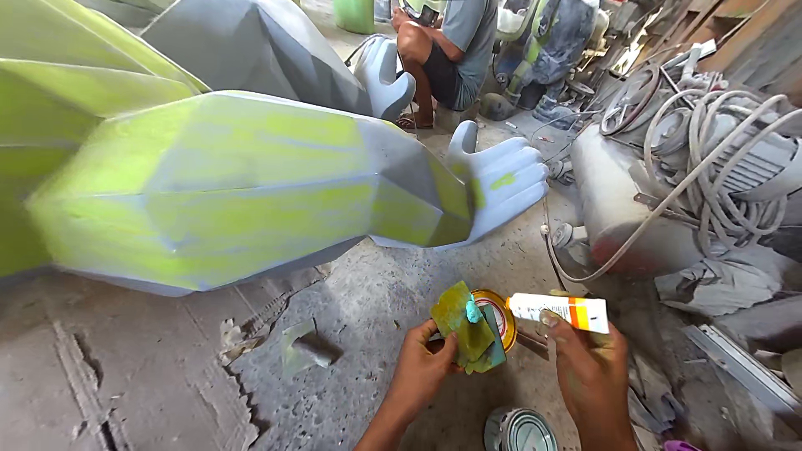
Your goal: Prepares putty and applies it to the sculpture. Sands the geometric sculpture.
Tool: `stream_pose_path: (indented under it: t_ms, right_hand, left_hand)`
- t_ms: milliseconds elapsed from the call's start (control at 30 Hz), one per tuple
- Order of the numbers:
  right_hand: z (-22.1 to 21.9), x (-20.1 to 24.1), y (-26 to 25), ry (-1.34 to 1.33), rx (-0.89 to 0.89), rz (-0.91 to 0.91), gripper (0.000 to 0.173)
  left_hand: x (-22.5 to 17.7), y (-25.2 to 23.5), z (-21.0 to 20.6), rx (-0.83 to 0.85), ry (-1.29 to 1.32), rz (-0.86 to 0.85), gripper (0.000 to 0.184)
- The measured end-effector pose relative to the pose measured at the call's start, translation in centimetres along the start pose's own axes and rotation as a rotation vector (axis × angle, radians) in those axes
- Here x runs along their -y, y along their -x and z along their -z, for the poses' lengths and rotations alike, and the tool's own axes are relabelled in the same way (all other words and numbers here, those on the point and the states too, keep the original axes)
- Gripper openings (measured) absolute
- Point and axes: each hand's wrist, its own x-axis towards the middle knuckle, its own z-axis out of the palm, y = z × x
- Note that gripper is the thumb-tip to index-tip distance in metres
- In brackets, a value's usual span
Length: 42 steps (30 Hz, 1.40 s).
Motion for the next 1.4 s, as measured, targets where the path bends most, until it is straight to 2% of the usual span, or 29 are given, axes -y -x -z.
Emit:
stream_pose_path:
  t_ms: [67, 133, 200, 233, 333, 433, 567, 667, 767, 867, 967, 1067, 1167, 1200, 1267, 1333, 1400]
  right_hand:
    - [-1.8, 0.1, 0.7, 0.038, 0.038, 0.156, 0.021]
    - [-3.1, -1.9, 1.6, 0.268, 0.116, 0.26, 0.019]
    - [-3.5, -3.8, 2.1, 0.491, 0.192, 0.241, 0.02]
    - [-3.4, -3.9, 2.2, 0.524, 0.175, 0.245, 0.02]
    - [-3.3, -3.1, 1.8, 0.434, 0.056, 0.322, 0.022]
    - [-3.1, -4.3, 2.6, 0.484, 0.104, 0.231, 0.022]
    - [-3.1, -3.7, 2.4, 0.423, 0.017, 0.286, 0.024]
    - [-3.0, -4.3, 2.8, 0.51, 0.044, 0.207, 0.023]
    - [-3.3, -3.1, 2.1, 0.452, -0.012, 0.309, 0.022]
    - [-3.1, -3.5, 2.5, 0.525, 0.045, 0.242, 0.021]
    - [-3.3, -2.6, 1.8, 0.463, -0.016, 0.321, 0.021]
    - [-3.4, -3.4, 1.8, 0.549, 0.05, 0.261, 0.02]
    - [-3.3, -1.9, 0.9, 0.393, -0.077, 0.284, 0.02]
    - [-2.9, -1.7, 0.5, 0.317, -0.157, 0.244, 0.02]
    - [-1.3, -3.3, -0.3, 0.206, -0.301, 0.053, 0.025]
    - [1.0, -7.0, -0.4, 0.227, -0.322, -0.182, 0.031]
    - [2.2, -11.1, 0.7, 0.287, -0.275, -0.323, 0.034]
  left_hand:
    - [0.4, 0.1, -0.6, 0.012, -0.027, -0.006, 0.014]
    - [0.7, 0.3, -1.1, 0.017, -0.043, -0.036, 0.013]
    - [0.6, 0.6, -1.6, 0.019, -0.047, -0.052, 0.013]
    - [0.6, 0.7, -1.6, 0.023, -0.048, -0.051, 0.013]
    - [0.4, 0.6, -1.4, 0.032, -0.036, -0.048, 0.012]
    - [0.2, 1.0, -1.7, 0.053, -0.02, -0.038, 0.012]
    - [0.4, 0.8, -1.5, 0.053, 0.0, -0.045, 0.013]
    - [0.3, 0.9, -1.8, 0.07, -0.008, -0.032, 0.013]
    - [0.0, 0.6, -1.7, 0.059, -0.004, -0.052, 0.012]
    - [-0.2, 1.0, -2.0, 0.087, 0.004, -0.041, 0.013]
    - [-0.3, 0.7, -1.8, 0.091, 0.011, -0.057, 0.012]
    - [-0.3, 1.0, -2.0, 0.124, 0.007, -0.055, 0.013]
    - [-0.2, 0.6, -1.6, 0.105, 0.004, -0.091, 0.013]
    - [-0.2, 0.5, -1.3, 0.081, 0.017, -0.086, 0.013]
    - [-0.5, 0.3, -0.5, 0.019, 0.051, -0.069, 0.015]
    - [-1.0, -0.2, 0.6, -0.057, 0.115, -0.078, 0.017]
    - [-1.4, -0.8, 1.6, -0.109, 0.184, -0.092, 0.02]
